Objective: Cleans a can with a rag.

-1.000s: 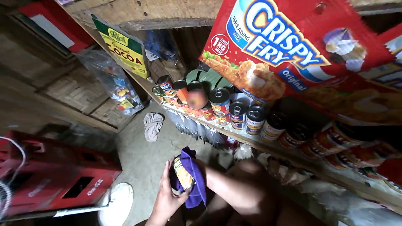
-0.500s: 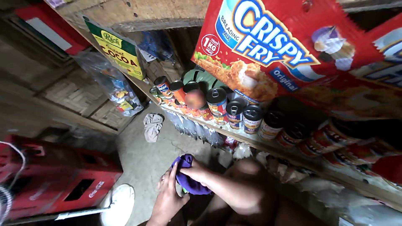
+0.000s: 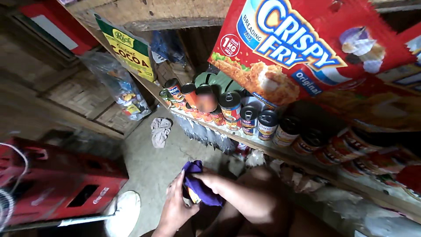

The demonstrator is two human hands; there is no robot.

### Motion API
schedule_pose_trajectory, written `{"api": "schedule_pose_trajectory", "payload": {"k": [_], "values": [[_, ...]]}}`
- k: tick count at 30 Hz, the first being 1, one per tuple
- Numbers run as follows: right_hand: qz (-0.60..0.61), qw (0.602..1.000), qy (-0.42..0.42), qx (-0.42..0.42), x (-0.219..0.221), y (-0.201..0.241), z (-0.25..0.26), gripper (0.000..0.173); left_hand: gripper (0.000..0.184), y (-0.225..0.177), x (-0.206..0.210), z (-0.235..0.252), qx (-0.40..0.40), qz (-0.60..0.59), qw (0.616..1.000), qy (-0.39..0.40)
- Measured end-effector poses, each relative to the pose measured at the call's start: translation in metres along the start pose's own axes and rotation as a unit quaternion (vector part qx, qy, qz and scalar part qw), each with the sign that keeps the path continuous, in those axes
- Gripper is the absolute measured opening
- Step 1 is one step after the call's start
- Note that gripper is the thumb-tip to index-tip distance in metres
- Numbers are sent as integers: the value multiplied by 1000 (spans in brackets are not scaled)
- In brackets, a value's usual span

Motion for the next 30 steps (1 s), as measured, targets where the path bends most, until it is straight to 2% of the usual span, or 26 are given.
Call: {"api": "schedule_pose_trajectory", "payload": {"k": [2, 4, 10, 13, 16, 19, 21, 24, 27, 30], "values": [[-58, 998, -12, -18, -2, -9, 10, 65, 126, -3, 2, 1, -4, 39, 998, 43], [-69, 997, -18, -26, -4, -14, 14, 70, 129, -4, 5, 1, 0, 55, 997, 58], [67, 998, -10, -1, 0, 2, -4, 49, 131, 7, 10, 0, 14, -68, 998, -13], [114, 993, 42, 8, 3, 12, -12, 33, 132, 11, 11, 3, 38, -124, 991, -24], [117, 990, 76, -8, 3, 7, -7, 33, 129, 12, 9, 2, 45, -122, 990, -47], [110, 993, 48, 8, 3, 9, -8, 31, 127, 10, 6, -1, 21, -71, 996, -43], [58, 998, -6, 9, 1, 8, -6, 44, 124, 6, 3, 0, 11, -21, 999, -27], [-24, 999, -34, -17, -4, -3, 8, 64, 123, -1, 3, 3, 4, 40, 999, 21], [-32, 998, -40, -21, -5, -8, 11, 67, 125, 1, 7, 1, 5, 47, 998, 40], [27, 999, -22, -15, -4, -3, 5, 59, 129, 8, 11, -1, 14, -18, 1000, 4]]}}
Point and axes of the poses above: each hand's wrist, its own z-axis towards the middle knuckle, its own x-axis out of the palm, y = z × x, the point moved 4 cm from there along z, towards the middle knuckle, and after that the axes turned 7 degrees about z, right-handed, at the moved point
